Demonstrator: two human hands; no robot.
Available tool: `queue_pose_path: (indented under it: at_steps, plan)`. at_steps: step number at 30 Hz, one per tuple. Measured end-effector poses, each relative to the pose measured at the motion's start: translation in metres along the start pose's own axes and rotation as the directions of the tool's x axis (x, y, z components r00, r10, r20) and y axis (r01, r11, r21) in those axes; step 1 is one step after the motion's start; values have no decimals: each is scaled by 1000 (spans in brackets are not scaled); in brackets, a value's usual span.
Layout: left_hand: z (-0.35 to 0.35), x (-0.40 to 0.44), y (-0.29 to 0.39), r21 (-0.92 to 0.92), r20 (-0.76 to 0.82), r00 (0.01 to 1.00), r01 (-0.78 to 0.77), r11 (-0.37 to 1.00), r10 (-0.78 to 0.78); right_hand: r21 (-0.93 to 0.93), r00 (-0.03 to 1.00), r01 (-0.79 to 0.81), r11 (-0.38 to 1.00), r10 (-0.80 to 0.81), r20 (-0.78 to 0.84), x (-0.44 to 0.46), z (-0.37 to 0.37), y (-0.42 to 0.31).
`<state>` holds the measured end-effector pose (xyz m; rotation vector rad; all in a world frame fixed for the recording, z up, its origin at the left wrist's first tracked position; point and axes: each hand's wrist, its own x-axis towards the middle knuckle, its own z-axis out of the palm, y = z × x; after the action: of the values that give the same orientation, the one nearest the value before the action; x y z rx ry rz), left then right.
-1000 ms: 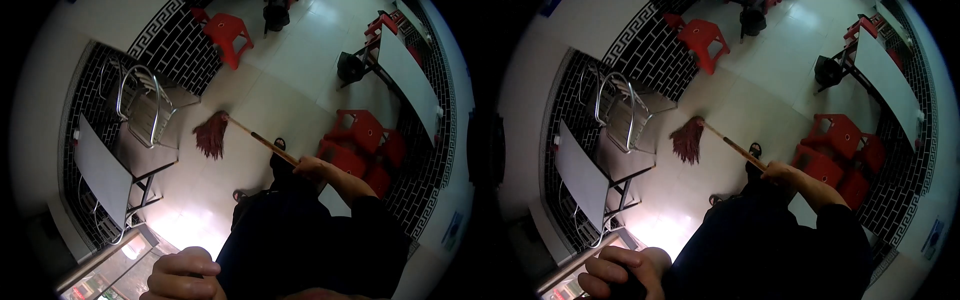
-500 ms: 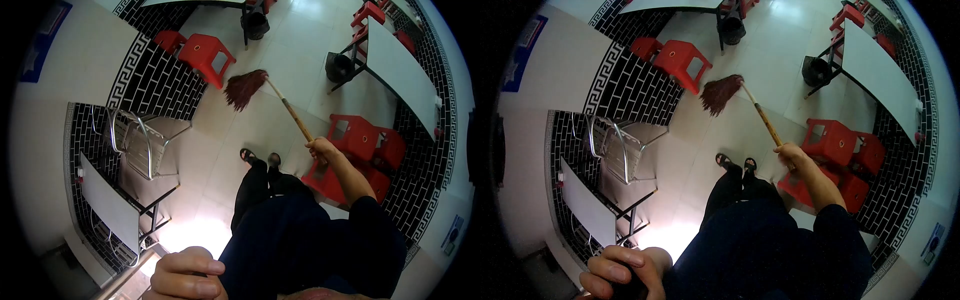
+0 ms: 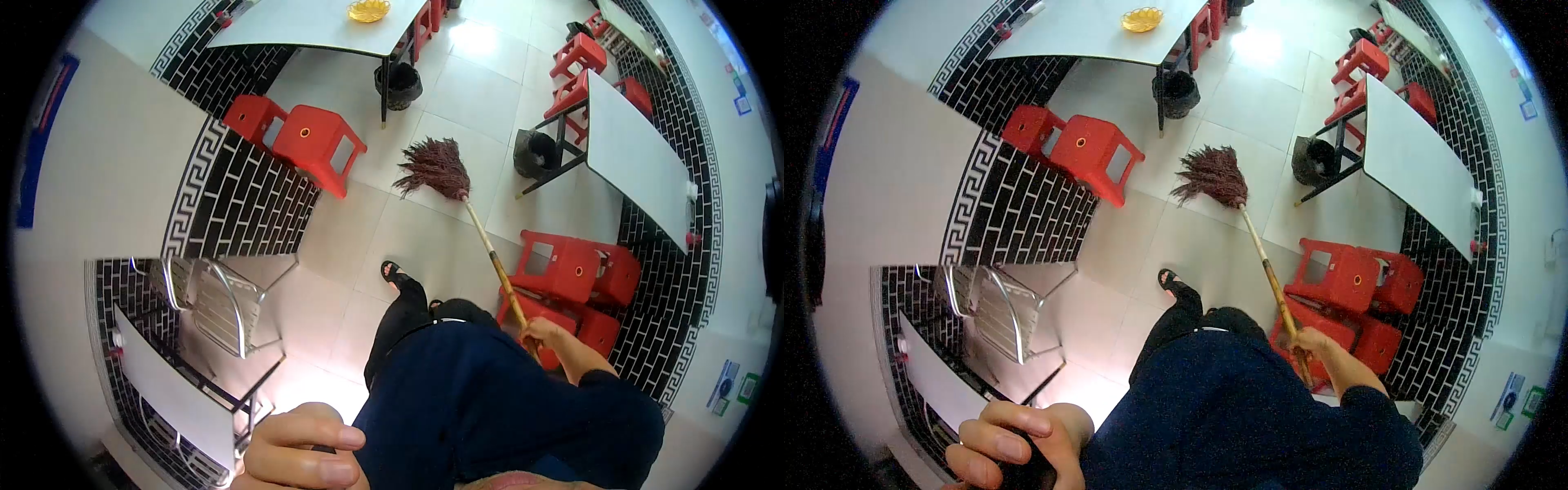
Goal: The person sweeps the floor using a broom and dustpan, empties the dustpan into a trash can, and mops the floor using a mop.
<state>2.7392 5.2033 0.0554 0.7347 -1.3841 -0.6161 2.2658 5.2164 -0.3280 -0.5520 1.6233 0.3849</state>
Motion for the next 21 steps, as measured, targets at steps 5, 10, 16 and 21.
queue_pose_path:
  at_steps: [5, 10, 16, 21]
  plan:
    - [-24, 44, -47, 52, 3, 993, -115, 992, 115, -138, 931, 40, 990, -87, -356, 37, -4, -122]
    - [-42, 74, -65, 115, -90, 988, -114, 987, 125, -319, 943, 132, 939, -218, -251, -19, -40, -167]
    - [-60, 111, -88, 128, -114, 992, -35, 991, 50, -249, 938, 229, 941, -282, -203, -111, -40, -254]
    - [-52, 156, -134, 166, -158, 985, -39, 985, 66, -485, 804, 447, 751, -575, -149, -92, -67, -352]
